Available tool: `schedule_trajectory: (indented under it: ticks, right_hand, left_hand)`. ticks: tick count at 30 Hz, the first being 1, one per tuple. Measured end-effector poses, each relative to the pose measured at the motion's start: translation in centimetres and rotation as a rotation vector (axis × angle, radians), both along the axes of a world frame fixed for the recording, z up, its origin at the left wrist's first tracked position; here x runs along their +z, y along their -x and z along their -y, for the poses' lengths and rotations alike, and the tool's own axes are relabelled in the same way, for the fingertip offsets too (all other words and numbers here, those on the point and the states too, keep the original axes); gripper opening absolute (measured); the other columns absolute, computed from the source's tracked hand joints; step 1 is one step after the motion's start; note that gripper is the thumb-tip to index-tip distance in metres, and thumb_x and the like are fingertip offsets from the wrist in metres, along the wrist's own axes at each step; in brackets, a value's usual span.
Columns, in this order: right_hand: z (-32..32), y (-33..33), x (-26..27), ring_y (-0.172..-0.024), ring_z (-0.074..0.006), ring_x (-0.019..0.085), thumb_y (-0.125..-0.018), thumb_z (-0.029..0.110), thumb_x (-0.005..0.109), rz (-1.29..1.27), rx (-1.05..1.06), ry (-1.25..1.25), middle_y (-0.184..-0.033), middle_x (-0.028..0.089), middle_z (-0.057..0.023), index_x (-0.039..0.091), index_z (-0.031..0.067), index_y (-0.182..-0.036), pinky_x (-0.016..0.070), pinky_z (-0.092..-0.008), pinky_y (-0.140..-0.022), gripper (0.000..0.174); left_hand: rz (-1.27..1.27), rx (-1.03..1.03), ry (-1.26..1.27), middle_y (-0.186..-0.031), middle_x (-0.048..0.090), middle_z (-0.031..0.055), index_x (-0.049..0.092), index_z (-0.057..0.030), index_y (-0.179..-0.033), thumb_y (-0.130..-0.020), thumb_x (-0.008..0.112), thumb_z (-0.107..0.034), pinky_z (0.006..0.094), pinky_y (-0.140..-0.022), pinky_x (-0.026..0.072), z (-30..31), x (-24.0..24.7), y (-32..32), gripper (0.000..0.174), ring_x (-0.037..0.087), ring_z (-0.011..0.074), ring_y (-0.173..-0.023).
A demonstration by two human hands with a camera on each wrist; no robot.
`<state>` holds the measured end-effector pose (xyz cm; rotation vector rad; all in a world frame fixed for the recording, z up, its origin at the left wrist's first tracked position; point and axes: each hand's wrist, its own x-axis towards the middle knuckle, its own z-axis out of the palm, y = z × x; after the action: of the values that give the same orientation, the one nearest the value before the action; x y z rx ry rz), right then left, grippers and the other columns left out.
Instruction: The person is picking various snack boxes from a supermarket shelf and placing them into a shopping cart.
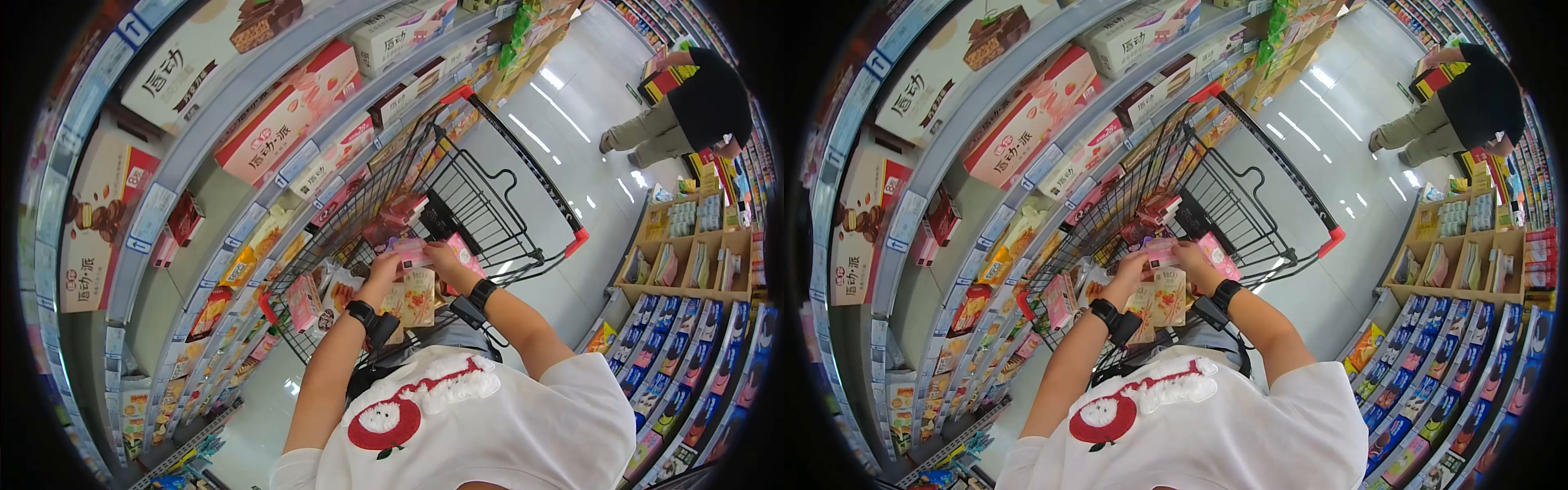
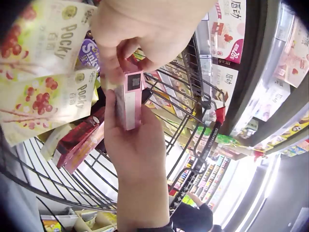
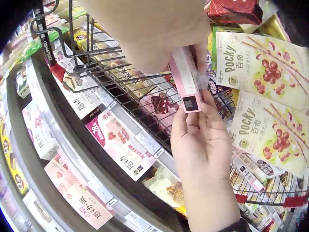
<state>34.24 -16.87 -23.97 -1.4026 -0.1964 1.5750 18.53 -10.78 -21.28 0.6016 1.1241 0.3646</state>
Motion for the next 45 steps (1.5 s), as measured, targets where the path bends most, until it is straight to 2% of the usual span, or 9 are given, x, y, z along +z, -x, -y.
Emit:
schedule_trajectory:
  ticks: [8, 10, 12, 15, 20, 28, 33, 36, 45]
  right_hand:
    - [-0.3, -0.8, -1.2, -0.087, -0.023, 0.056, -0.076, 0.015, 0.054, 0.062, 0.044, 0.051, -0.094, 0.056, -0.0105, 0.051, -0.0013, -0.11, 0.0483, -0.0339, -0.07, 0.039]
    - [-0.6, -0.5, -1.4, -0.087, -0.0291, 0.058, -0.071, 0.018, 0.056, 0.877, 0.345, 0.116, -0.088, 0.06, -0.0165, 0.06, 0.0018, -0.096, 0.0478, -0.0368, -0.072, 0.03]
    - [-0.6, -0.4, 0.3, -0.089, -0.0338, 0.056, -0.07, 0.021, 0.056, 1.253, 0.662, 0.012, -0.091, 0.06, -0.0178, 0.061, 0.0072, -0.097, 0.0448, -0.0399, -0.077, 0.03]
    - [-0.8, 1.8, 5.4, -0.093, -0.0341, 0.054, -0.07, 0.023, 0.057, 1.689, 0.614, -0.325, -0.094, 0.059, -0.0172, 0.059, 0.0068, -0.097, 0.0412, -0.0417, -0.082, 0.032]
    - [-3.7, 8.5, 13.1, -0.094, -0.0351, 0.051, -0.07, 0.023, 0.058, 1.424, 0.823, -0.585, -0.1, 0.055, -0.019, 0.054, 0.0018, -0.1, 0.0413, -0.0409, -0.082, 0.037]
    - [-11.6, 25.9, 22.7, -0.089, -0.0316, 0.054, -0.071, 0.017, 0.058, 1.109, 0.698, -1.195, -0.089, 0.059, -0.0159, 0.057, 0.0034, -0.095, 0.0439, -0.039, -0.077, 0.028]
    - [-16.5, 35.7, 26.9, -0.087, -0.0323, 0.056, -0.072, 0.021, 0.058, 0.957, 0.487, -1.219, -0.092, 0.058, -0.0188, 0.057, 0.0033, -0.098, 0.044, -0.0385, -0.075, 0.032]
    - [-21.2, 39.3, 25.2, -0.088, -0.0334, 0.056, -0.071, 0.025, 0.058, 0.966, 0.399, -1.149, -0.094, 0.058, -0.0202, 0.056, 0.0024, -0.101, 0.0434, -0.0385, -0.076, 0.038]
    - [-28.7, 42.9, 20.5, -0.104, -0.0358, 0.051, -0.07, 0.03, 0.06, 0.922, 0.277, -1.05, -0.107, 0.055, -0.024, 0.054, 0.0005, -0.108, 0.041, -0.0374, -0.087, 0.048]
  left_hand:
    - [0.047, -0.021, 0.084, -0.093, 0.057, 0.0045, 0.054, -0.0068, -0.1, -0.084, 0.048, -0.013, 0.0306, -0.073, 0.0488, 0.3, -2.6, -0.5, 0.018, 0.056, 0.0166, -0.084]
    - [0.019, -0.077, 0.058, -0.094, 0.057, 0.0044, 0.053, -0.0079, -0.101, -0.084, 0.049, -0.015, 0.0312, -0.074, 0.0481, 0.6, -1.5, -0.5, 0.019, 0.056, 0.0167, -0.086]
    - [-0.01, -0.151, 0.022, -0.087, 0.056, 0.002, 0.055, -0.0082, -0.103, -0.082, 0.049, -0.016, 0.0274, -0.068, 0.0483, 0.8, 0.1, 0.0, 0.022, 0.055, 0.0117, -0.073]
    - [-0.05, -0.249, -0.091, -0.09, 0.059, 0.0008, 0.056, -0.0069, -0.103, -0.081, 0.052, -0.02, 0.0243, -0.067, 0.0459, 0.8, 1.9, 1.5, 0.026, 0.056, 0.0119, -0.074]
    - [-0.129, -0.256, -0.706, -0.094, 0.06, 0.007, 0.054, -0.0001, -0.106, -0.084, 0.05, -0.01, 0.026, -0.074, 0.0456, -1.8, 2.9, 8.6, 0.024, 0.057, 0.0139, -0.084]
    - [-0.241, 0.488, -1.316, -0.084, 0.056, 0.0021, 0.056, -0.0028, -0.091, -0.084, 0.045, -0.002, 0.0232, -0.073, 0.0419, -6.5, 20.0, 28.2, 0.013, 0.052, 0.0102, -0.079]
    - [-0.126, 0.838, -1.201, -0.102, 0.055, 0.0036, 0.054, -0.0052, -0.102, -0.081, 0.049, -0.008, 0.0279, -0.082, 0.0392, -11.9, 20.7, 38.4, 0.021, 0.051, 0.0134, -0.095]
    - [-0.117, 0.776, -0.814, -0.118, 0.048, 0.0056, 0.047, -0.0068, -0.115, -0.08, 0.052, -0.015, 0.0319, -0.09, 0.0339, -12.7, 22.8, 40.1, 0.037, 0.044, 0.0159, -0.108]
    - [0.062, 0.517, -0.8, -0.129, 0.039, 0.0004, 0.039, -0.0114, -0.125, -0.085, 0.046, -0.032, 0.0334, -0.099, 0.0226, -16.8, 19.6, 41.8, 0.046, 0.031, 0.0147, -0.121]
